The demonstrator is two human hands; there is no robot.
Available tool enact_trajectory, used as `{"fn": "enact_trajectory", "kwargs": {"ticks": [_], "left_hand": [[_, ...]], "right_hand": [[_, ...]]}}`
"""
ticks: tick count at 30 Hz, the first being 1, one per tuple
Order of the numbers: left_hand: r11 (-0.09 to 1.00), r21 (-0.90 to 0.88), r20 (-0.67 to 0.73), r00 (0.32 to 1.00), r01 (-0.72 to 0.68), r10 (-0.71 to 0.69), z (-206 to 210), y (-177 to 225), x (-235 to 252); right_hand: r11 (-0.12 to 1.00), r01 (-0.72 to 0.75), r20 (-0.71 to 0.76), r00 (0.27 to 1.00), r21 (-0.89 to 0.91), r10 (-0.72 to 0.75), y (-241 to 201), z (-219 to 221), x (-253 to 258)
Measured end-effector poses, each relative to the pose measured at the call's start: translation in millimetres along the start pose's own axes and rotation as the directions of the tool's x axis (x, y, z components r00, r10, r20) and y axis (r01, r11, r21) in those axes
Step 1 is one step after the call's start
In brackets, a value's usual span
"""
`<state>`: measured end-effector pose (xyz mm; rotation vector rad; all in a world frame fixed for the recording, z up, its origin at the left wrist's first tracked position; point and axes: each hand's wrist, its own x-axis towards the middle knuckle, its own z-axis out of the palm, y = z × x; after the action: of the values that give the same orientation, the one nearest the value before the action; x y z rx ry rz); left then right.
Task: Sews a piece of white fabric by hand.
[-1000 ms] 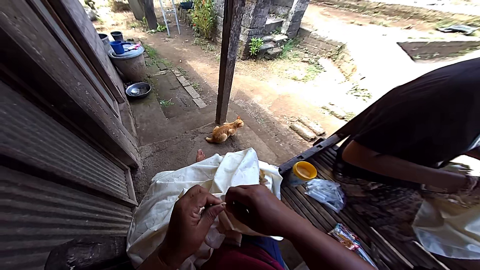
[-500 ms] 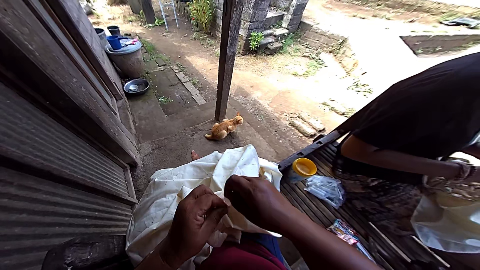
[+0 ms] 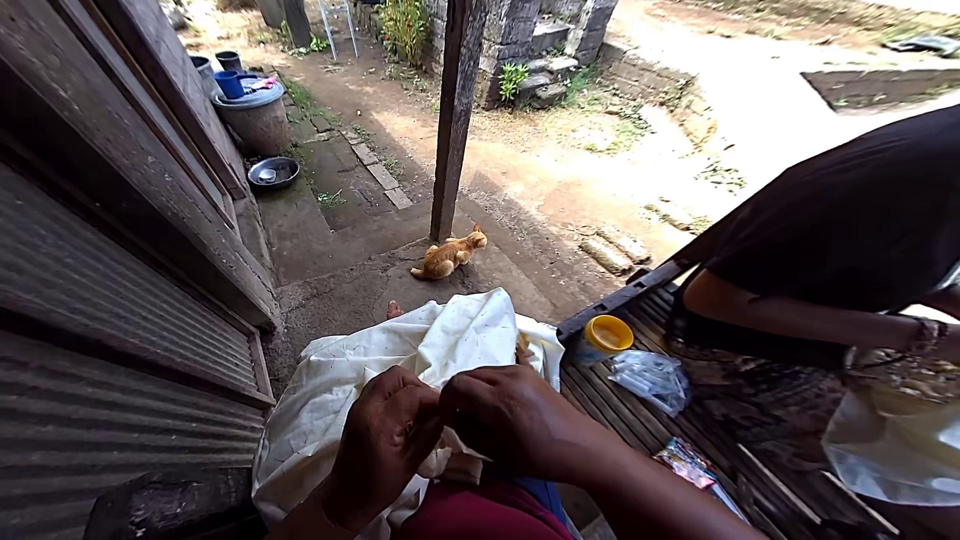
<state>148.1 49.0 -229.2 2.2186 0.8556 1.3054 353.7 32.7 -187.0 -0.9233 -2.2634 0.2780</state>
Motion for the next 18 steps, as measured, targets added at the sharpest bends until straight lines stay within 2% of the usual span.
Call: {"fn": "enact_trajectory", "kwargs": {"ticks": [3, 4, 7, 9, 11, 12, 15, 16, 18], "left_hand": [[1.0, -0.006, -0.032, 0.999, 0.0, 0.0, -0.1, 1.0, 1.6], [1.0, -0.007, -0.056, 0.998, 0.012, -0.013, -1.2, 0.2, 3.1], [1.0, 0.002, -0.051, 0.998, 0.02, -0.02, -1.0, -1.5, 1.6], [1.0, -0.005, -0.022, 1.0, 0.007, -0.008, 0.8, 0.8, -0.3], [1.0, -0.012, -0.042, 0.999, 0.011, -0.012, -0.3, 1.7, 1.7], [1.0, -0.009, -0.062, 0.998, 0.018, -0.019, -1.5, 0.6, 3.4], [1.0, -0.009, -0.056, 0.998, 0.017, -0.017, -1.6, -2.0, 2.8], [1.0, -0.016, -0.036, 0.999, 0.009, -0.01, -0.7, -1.1, 1.0], [1.0, -0.015, -0.028, 1.0, 0.009, -0.009, -0.1, 0.9, 0.3]], "right_hand": [[0.969, -0.218, 0.017, 0.975, -0.113, 0.221, 3.1, 3.6, 0.3], [0.975, -0.198, 0.044, 0.978, -0.104, 0.203, 3.8, 4.0, -1.1], [1.0, 0.001, 0.037, 0.999, -0.006, -0.001, 1.1, 3.7, -2.2], [0.996, -0.069, -0.038, 0.997, -0.062, 0.066, -0.2, 5.7, -0.2], [0.971, -0.196, -0.02, 0.981, -0.136, 0.195, 1.8, 7.1, 0.5], [0.973, -0.193, 0.018, 0.98, -0.126, 0.197, 2.2, 6.2, -0.4], [1.0, -0.013, 0.04, 0.999, -0.019, 0.013, -1.6, 4.1, -0.9], [1.0, -0.015, 0.004, 1.0, -0.024, 0.015, -2.8, 5.0, -0.5], [0.983, -0.152, -0.049, 0.988, -0.099, 0.148, -1.6, 8.2, 0.8]]}}
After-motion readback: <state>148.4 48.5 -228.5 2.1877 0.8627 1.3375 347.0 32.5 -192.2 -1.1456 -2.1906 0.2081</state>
